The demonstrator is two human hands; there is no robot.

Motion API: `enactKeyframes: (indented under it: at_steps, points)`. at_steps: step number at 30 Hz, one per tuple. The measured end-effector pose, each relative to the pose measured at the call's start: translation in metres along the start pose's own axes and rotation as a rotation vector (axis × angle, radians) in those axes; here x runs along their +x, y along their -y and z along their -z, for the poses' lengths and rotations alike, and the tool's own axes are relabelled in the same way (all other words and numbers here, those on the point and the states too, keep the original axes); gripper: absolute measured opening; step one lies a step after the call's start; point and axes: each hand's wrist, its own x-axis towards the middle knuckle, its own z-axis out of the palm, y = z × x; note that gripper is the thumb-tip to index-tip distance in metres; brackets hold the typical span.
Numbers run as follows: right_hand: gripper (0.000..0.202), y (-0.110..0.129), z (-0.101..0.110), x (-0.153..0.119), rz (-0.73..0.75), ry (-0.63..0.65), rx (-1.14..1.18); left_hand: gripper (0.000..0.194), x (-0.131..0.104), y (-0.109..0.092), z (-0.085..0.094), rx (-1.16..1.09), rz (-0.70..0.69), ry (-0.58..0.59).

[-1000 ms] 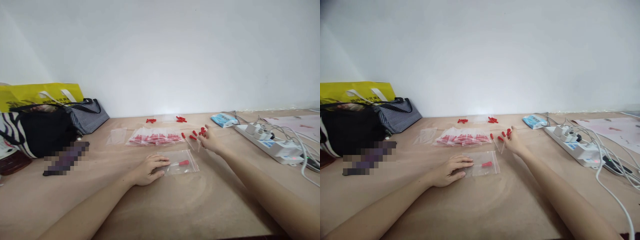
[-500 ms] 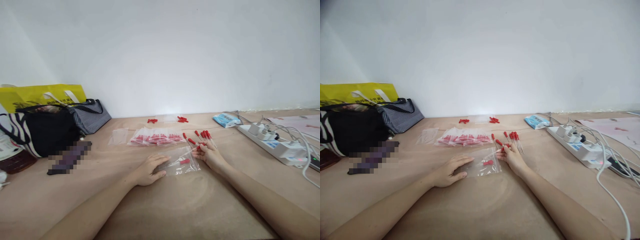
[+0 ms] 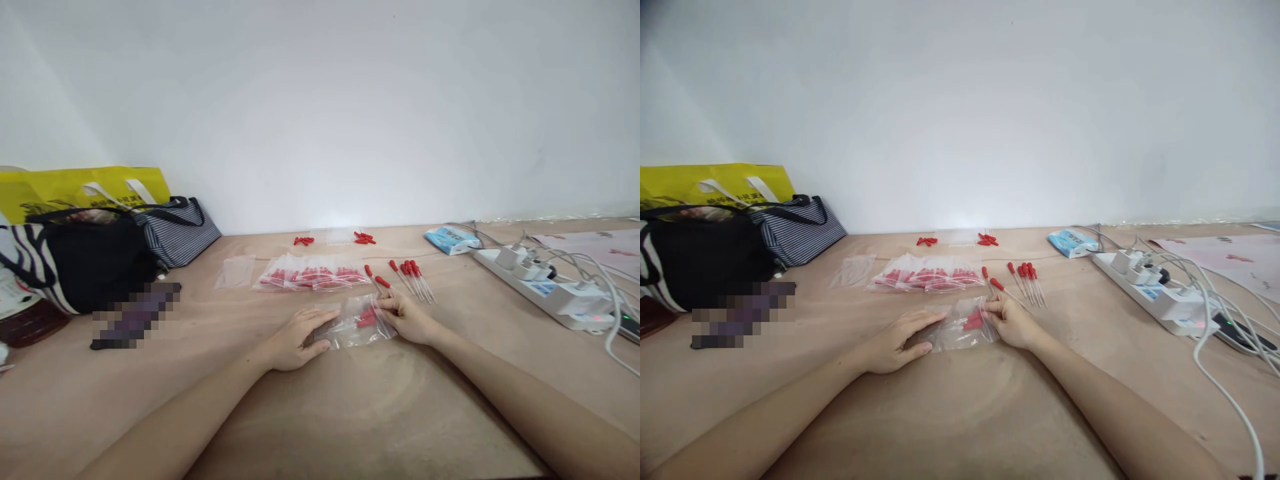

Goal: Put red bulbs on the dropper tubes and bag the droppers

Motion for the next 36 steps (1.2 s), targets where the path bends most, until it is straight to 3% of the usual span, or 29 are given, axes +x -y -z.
enactKeyframes:
  at_steps: [4,10,14,18,21,24,28,32,36]
  points:
    - [0.019,-0.001,0.004,0.002,-0.118,0.008,-0.072,0.043,0.0,0.002,0.0,-0.001,0.005,0.024]
    - [0.013,-0.012,0.03,0.027,-0.249,-0.236,-0.441,0.042,0.001,0.006,-0.001,0.026,0.005,0.041]
    - [0.026,-0.019,0.031,0.047,-0.391,-0.139,-0.572,0.043,0.001,0.006,-0.001,0.033,0.005,0.061]
    - [0.016,-0.019,0.023,0.051,-0.405,-0.084,-0.586,0.042,0.001,0.005,0.0,0.017,0.002,0.065]
    - [0.011,-0.013,0.03,0.047,-0.397,-0.094,-0.589,0.042,0.0,0.006,0.0,0.001,-0.001,0.052]
    - [0.016,-0.006,0.05,0.037,-0.345,-0.195,-0.399,0.042,-0.001,0.008,-0.001,-0.012,-0.003,0.039]
    - [0.022,-0.005,0.062,0.017,-0.29,-0.421,0.174,0.042,0.0,0.006,-0.001,-0.01,0.013,0.042]
    - [0.038,-0.018,0.043,0.005,-0.288,-0.617,0.51,0.042,0.0,0.003,0.001,0.002,0.048,0.052]
    - [0.049,-0.022,0.024,0.002,-0.343,-0.67,0.612,0.041,0.0,0.002,0.001,0.005,0.051,0.043]
